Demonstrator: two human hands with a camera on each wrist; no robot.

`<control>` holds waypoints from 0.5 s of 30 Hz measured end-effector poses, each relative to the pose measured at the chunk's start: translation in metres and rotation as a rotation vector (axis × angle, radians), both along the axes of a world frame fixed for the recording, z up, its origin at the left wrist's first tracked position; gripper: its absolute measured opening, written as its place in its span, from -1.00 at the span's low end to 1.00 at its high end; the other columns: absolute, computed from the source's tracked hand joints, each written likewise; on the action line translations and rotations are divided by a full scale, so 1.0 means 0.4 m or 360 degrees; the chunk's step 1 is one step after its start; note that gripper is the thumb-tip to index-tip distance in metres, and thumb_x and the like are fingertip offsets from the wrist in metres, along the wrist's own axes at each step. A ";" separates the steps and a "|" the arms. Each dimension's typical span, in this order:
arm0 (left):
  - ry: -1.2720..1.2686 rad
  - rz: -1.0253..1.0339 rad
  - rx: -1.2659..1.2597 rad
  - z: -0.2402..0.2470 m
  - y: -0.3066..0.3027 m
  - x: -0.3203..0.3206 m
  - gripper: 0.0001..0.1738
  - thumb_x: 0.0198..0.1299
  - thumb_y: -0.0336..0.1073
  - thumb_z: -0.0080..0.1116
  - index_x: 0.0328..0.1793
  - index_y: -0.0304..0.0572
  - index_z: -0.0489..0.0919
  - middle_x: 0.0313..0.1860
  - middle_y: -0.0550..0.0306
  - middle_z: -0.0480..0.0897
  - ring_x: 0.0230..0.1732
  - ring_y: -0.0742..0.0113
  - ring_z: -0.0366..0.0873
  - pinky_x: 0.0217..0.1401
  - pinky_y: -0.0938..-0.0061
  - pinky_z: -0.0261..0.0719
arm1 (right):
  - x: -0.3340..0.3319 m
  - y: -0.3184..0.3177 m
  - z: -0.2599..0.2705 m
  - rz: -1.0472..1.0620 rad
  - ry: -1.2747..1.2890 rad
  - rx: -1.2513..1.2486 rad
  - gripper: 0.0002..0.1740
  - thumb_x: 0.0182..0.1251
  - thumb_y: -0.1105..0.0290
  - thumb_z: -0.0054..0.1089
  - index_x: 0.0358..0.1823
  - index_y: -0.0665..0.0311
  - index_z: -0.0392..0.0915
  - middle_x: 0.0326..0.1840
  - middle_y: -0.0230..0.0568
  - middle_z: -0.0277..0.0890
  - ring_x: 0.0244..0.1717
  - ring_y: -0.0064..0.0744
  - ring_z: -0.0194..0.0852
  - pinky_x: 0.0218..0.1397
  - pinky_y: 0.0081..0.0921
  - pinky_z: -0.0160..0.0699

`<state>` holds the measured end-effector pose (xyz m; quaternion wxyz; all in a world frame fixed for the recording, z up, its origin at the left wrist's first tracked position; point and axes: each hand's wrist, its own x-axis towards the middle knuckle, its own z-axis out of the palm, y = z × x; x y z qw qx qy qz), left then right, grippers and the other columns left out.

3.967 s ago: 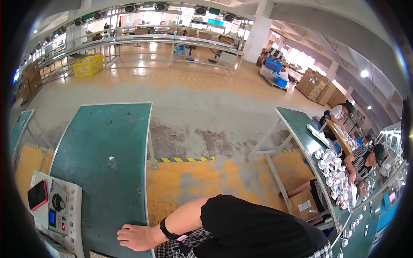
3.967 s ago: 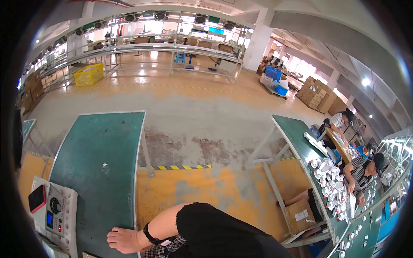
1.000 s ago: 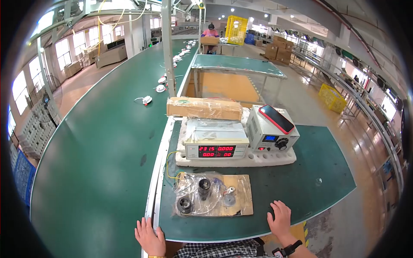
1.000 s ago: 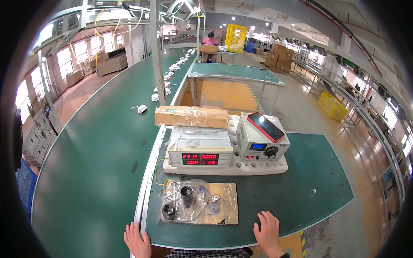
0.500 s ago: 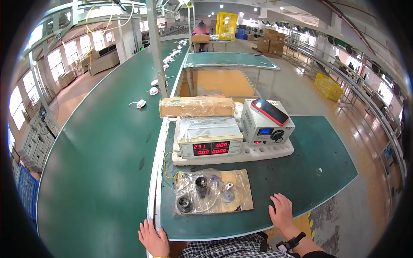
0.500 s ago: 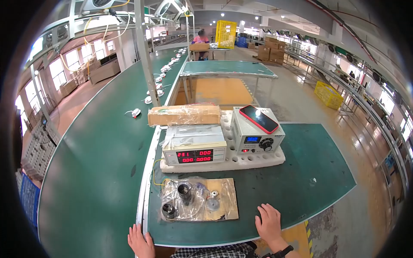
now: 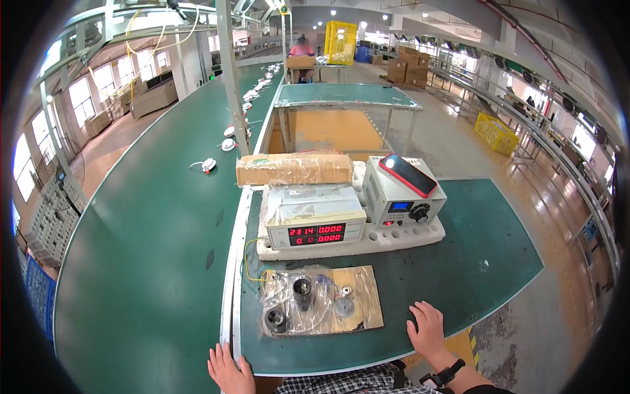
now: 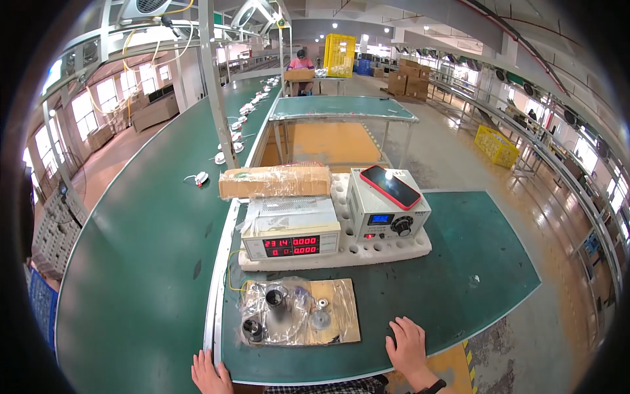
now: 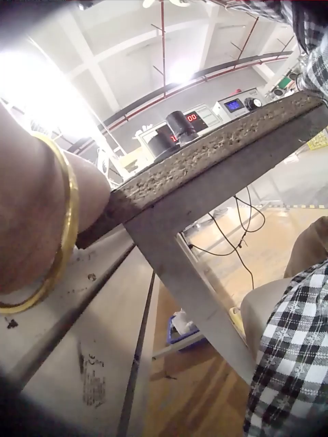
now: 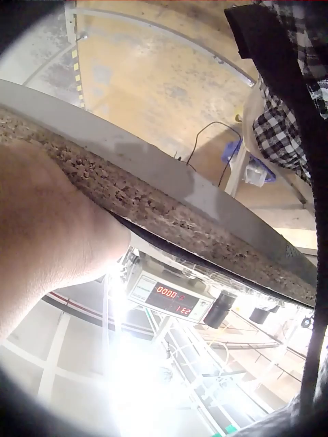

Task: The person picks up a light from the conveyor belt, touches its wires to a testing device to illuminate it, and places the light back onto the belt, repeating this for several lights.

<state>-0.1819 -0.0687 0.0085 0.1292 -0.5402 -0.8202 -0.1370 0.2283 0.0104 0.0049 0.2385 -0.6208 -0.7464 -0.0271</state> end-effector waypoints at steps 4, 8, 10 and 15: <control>-0.0046 0.0003 -0.0026 0.010 0.002 0.004 -0.52 0.32 -0.14 -0.06 0.32 -0.14 0.43 0.29 -0.01 0.48 0.37 0.02 0.33 0.41 0.12 0.17 | -0.002 0.001 0.004 -0.0001 -0.0003 -0.0004 -0.56 0.13 0.35 0.21 0.07 0.27 0.47 0.15 -0.14 0.41 0.29 -0.12 0.28 0.32 -0.12 0.17; -0.0023 0.0005 -0.0013 0.004 0.002 0.001 -0.51 0.32 -0.14 -0.05 0.32 -0.13 0.43 0.28 0.00 0.49 0.36 0.03 0.34 0.40 0.12 0.19 | -0.004 0.001 0.006 -0.0013 -0.0011 -0.0015 -0.56 0.12 0.36 0.22 0.07 0.27 0.47 0.14 -0.14 0.41 0.28 -0.11 0.28 0.31 -0.12 0.17; -0.0018 0.0006 -0.0013 0.003 0.002 0.001 -0.51 0.31 -0.15 -0.04 0.32 -0.13 0.43 0.28 0.00 0.49 0.36 0.03 0.34 0.40 0.12 0.19 | -0.005 0.002 0.005 -0.0014 -0.0011 -0.0017 -0.56 0.12 0.36 0.22 0.07 0.27 0.47 0.14 -0.14 0.41 0.28 -0.11 0.28 0.31 -0.12 0.17; -0.0023 0.0012 -0.0020 0.005 0.004 0.003 -0.51 0.31 -0.15 -0.03 0.33 -0.12 0.43 0.28 0.01 0.49 0.36 0.04 0.34 0.40 0.12 0.19 | -0.004 0.003 0.003 -0.0026 -0.0011 -0.0025 -0.56 0.11 0.35 0.22 0.07 0.26 0.47 0.15 -0.14 0.40 0.29 -0.11 0.28 0.31 -0.12 0.18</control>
